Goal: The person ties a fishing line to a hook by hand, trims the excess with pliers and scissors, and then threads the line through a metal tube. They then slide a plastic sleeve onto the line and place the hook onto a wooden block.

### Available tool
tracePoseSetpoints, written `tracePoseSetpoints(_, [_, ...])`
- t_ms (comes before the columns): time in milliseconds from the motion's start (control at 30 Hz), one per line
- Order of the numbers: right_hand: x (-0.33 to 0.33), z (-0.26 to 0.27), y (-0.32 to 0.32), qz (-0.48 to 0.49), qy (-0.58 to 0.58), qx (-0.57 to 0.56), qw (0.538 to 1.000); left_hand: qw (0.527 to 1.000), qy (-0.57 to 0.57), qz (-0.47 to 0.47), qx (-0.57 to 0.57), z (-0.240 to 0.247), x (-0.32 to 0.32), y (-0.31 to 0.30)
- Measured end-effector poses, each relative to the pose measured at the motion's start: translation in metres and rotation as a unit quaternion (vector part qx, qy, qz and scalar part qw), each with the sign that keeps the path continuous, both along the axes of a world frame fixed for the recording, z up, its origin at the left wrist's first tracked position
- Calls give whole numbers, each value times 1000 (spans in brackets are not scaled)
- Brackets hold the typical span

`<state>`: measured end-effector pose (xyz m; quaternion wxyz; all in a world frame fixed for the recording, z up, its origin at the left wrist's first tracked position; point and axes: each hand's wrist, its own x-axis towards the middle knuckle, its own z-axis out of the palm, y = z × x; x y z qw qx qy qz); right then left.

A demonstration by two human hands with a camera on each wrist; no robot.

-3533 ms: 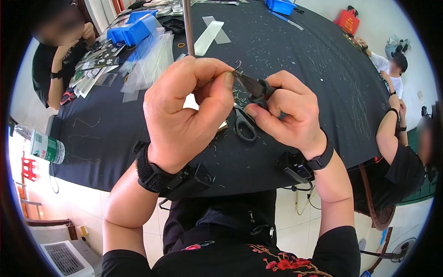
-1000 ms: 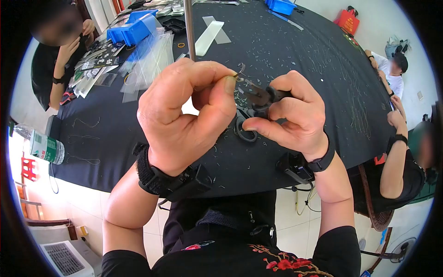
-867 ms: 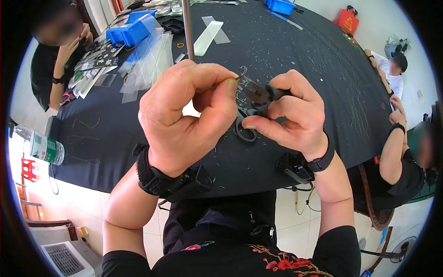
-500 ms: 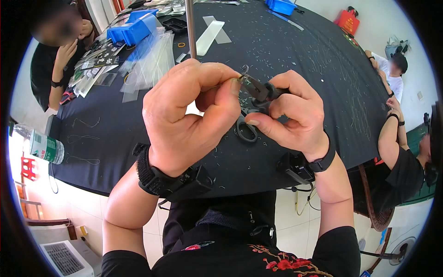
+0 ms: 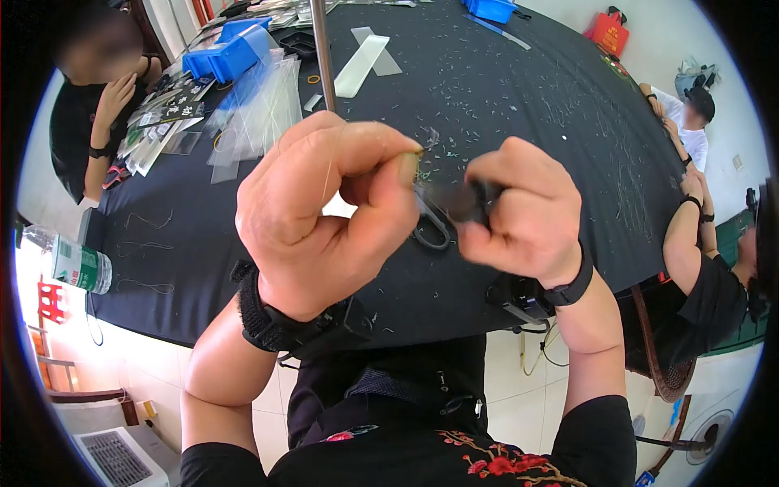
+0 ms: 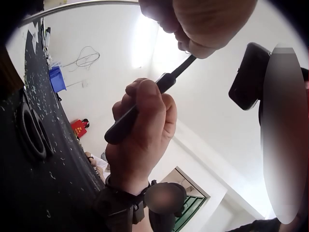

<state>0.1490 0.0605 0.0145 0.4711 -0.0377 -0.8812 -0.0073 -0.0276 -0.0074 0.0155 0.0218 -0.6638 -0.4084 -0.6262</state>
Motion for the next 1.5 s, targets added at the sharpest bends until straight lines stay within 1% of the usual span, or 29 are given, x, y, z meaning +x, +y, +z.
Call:
tracePoseSetpoints(33, [-1, 0, -4, 1, -1, 1, 1000, 999, 29, 13, -11, 0, -2, -1])
tracePoseSetpoints(67, [-3, -1, -12, 68, -24, 19, 997, 998, -48, -19, -21, -3, -3, 5])
tracePoseSetpoints(100, [-5, -2, -16, 138, -46, 38, 989, 996, -80, -18, -33, -2, -5, 4])
tracePoseSetpoints(167, [-7, -1, -12, 140, -24, 33, 989, 998, -55, -28, 18, -3, -8, 6])
tracePoseSetpoints(200, [-3, -1, -4, 94, -3, 22, 995, 998, -53, -28, 15, -4, -7, 7])
tracePoseSetpoints(267, [0, 1, 4, 13, 25, -5, 1000, 994, -100, -26, 42, -3, 0, 10])
tracePoseSetpoints(300, [1, 1, 5, 11, 24, -4, 1000, 994, -101, -28, 43, -3, 1, 11])
tracePoseSetpoints(367, [0, -1, 6, 17, 17, -47, 999, 994, -98, -38, 34, -4, 0, 12])
tracePoseSetpoints(433, [-2, -1, 4, 23, 17, -46, 999, 994, -96, -35, 29, -5, 1, 11])
tracePoseSetpoints(500, [-2, 0, 2, -2, 9, -47, 999, 995, -94, -32, 26, -4, 1, 11])
tracePoseSetpoints(700, [-2, -4, 4, -24, 4, -68, 997, 996, -83, -36, 3, -4, 2, 9])
tracePoseSetpoints(800, [-3, -4, 5, -19, 7, -78, 997, 995, -91, -41, 0, -5, 2, 10])
tracePoseSetpoints(900, [-2, -5, 4, -15, 3, -101, 995, 997, -65, -32, 17, -4, 2, 11])
tracePoseSetpoints(1000, [-3, -6, 6, 2, 11, -107, 994, 997, -77, -31, 7, -5, 2, 10])
tracePoseSetpoints(1200, [-3, -7, 7, -2, -8, -131, 991, 998, -65, -19, 0, -4, 1, 12])
tracePoseSetpoints(1333, [-3, -4, 6, 11, -7, -134, 991, 999, -39, -16, 7, -2, 0, 10])
tracePoseSetpoints(1400, [-3, -4, 3, 19, 7, -98, 995, 999, -33, -22, 5, -2, 1, 9])
tracePoseSetpoints(1433, [-2, -4, 2, 16, 8, -97, 995, 999, -32, -27, 26, -2, 1, 8])
tracePoseSetpoints(1467, [-2, -2, 3, 24, -8, -21, 999, 998, -32, -30, 51, -1, 1, 9])
tracePoseSetpoints(1500, [-2, -3, 0, 33, -24, 49, 998, 998, -32, -29, 51, -2, 1, 9])
